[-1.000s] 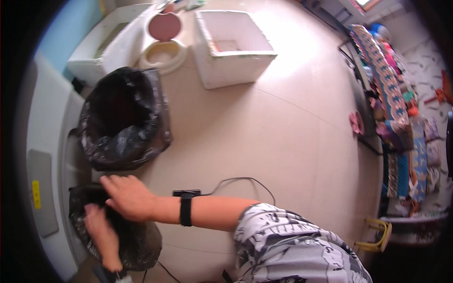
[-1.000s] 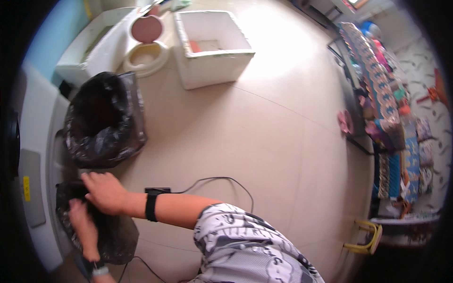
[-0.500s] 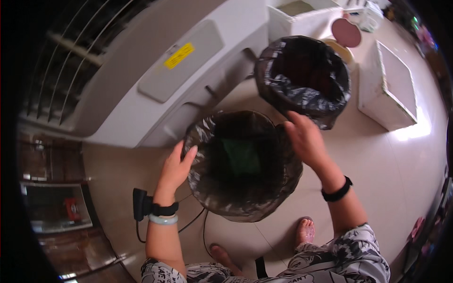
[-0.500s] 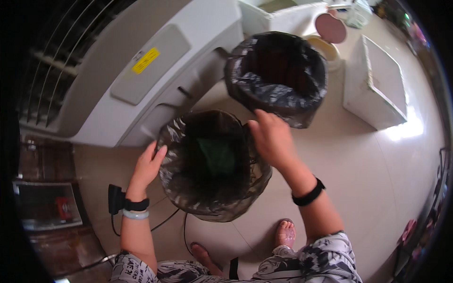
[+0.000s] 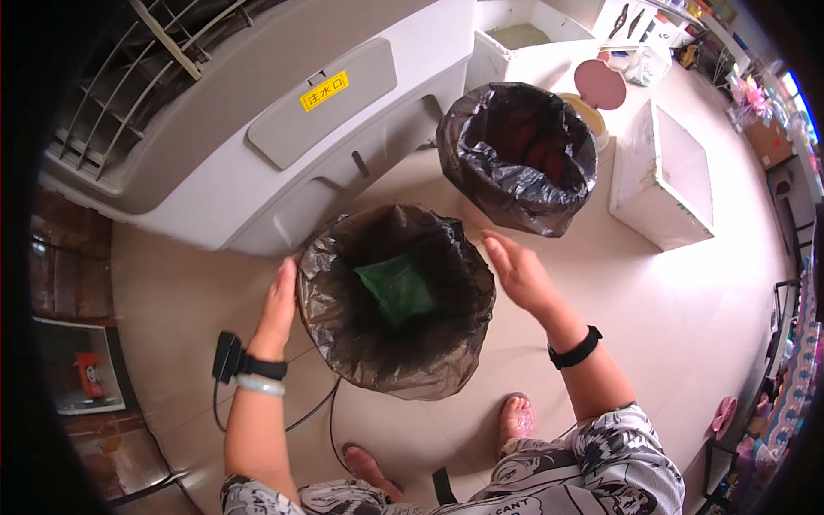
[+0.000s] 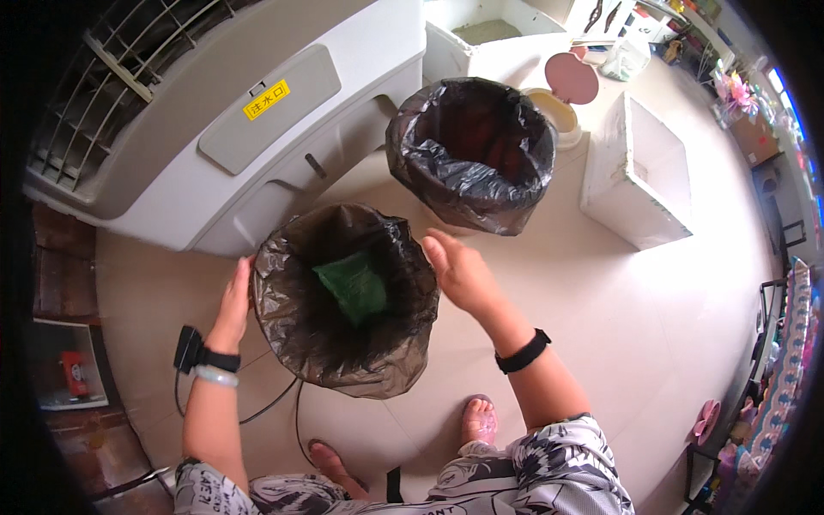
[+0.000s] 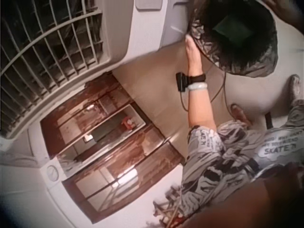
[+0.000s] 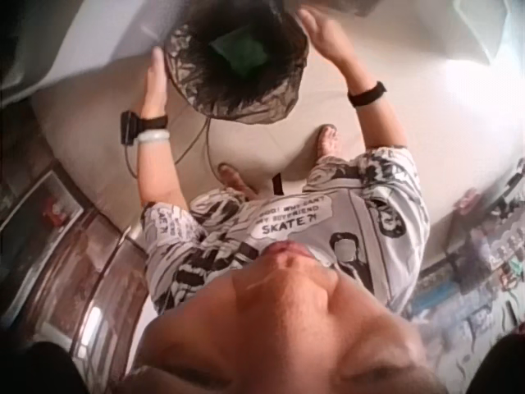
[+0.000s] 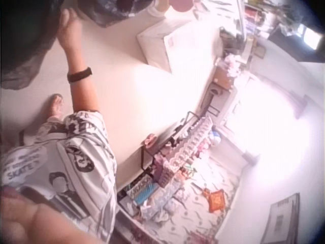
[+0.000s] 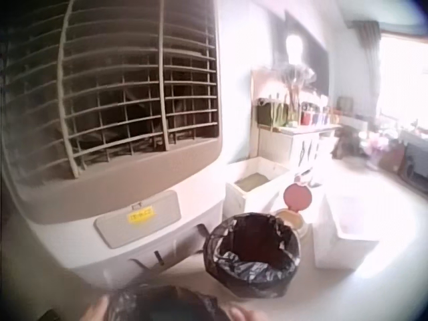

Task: The person retrieves black plastic bags from a shelf, walks to the living room, and lines two trash bins with the bags. They then place a green packet into one bin and move a white styrofoam box to the other bin, lining it with a bag as well.

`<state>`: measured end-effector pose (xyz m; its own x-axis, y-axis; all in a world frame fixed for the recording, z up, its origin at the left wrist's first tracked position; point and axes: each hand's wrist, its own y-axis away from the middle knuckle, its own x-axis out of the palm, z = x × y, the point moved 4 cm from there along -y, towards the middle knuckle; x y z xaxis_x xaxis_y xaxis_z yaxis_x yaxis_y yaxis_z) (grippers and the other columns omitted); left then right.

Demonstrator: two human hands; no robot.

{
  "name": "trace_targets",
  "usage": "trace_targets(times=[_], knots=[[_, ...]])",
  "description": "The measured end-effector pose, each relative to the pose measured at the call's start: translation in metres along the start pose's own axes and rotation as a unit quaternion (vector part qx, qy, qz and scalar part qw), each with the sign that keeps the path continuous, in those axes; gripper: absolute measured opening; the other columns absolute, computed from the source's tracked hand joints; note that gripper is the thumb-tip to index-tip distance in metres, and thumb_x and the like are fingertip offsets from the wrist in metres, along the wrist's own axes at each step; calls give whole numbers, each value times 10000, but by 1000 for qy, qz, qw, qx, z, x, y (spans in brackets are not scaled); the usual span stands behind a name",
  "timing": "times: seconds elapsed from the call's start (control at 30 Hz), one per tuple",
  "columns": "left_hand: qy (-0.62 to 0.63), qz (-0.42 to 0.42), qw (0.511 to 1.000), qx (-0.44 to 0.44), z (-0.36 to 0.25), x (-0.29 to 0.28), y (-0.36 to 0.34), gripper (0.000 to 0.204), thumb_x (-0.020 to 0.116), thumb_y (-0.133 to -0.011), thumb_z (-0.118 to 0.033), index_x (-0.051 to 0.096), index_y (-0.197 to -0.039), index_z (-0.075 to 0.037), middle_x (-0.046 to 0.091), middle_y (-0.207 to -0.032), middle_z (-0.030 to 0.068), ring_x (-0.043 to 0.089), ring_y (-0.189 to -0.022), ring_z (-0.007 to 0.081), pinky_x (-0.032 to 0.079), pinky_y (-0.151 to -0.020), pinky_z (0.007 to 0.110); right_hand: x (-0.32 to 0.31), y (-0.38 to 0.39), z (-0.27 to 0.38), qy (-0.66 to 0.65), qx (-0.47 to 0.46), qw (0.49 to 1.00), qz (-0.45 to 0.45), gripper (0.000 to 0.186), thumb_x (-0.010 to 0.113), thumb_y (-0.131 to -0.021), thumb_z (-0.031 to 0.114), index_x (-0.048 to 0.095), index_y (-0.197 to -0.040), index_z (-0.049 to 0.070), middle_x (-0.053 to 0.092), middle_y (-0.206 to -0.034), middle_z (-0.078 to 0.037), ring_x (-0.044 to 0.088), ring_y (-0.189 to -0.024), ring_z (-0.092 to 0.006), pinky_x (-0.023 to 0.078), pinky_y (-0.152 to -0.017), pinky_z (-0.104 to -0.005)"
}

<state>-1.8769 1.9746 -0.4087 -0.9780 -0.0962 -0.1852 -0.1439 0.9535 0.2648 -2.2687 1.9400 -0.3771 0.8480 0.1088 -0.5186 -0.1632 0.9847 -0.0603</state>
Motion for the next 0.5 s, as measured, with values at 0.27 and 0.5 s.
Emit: trace_targets(times=[0.27,0.5], knots=[[-21,122,946,-298,19,-5,136,336,460,-963,-339,528,-1082,-33,625,-974,147,647,-823,225,531,-669,300,-60,14,-34,-92,155,984,-10,349,507,-936,229,543,-1159,-37,656,-945,-171,667,-806,-223,507,-674,-299],[292,178,879,-332,-1,63,143,366,467,-951,-309,534,-1132,2,638,-1031,175,657,-854,322,547,-719,410,-78,5,-49,-289,237,902,-215,521,473,-946,259,280,-1359,6,605,-1026,-151,653,-651,-238,529,-519,-301]])
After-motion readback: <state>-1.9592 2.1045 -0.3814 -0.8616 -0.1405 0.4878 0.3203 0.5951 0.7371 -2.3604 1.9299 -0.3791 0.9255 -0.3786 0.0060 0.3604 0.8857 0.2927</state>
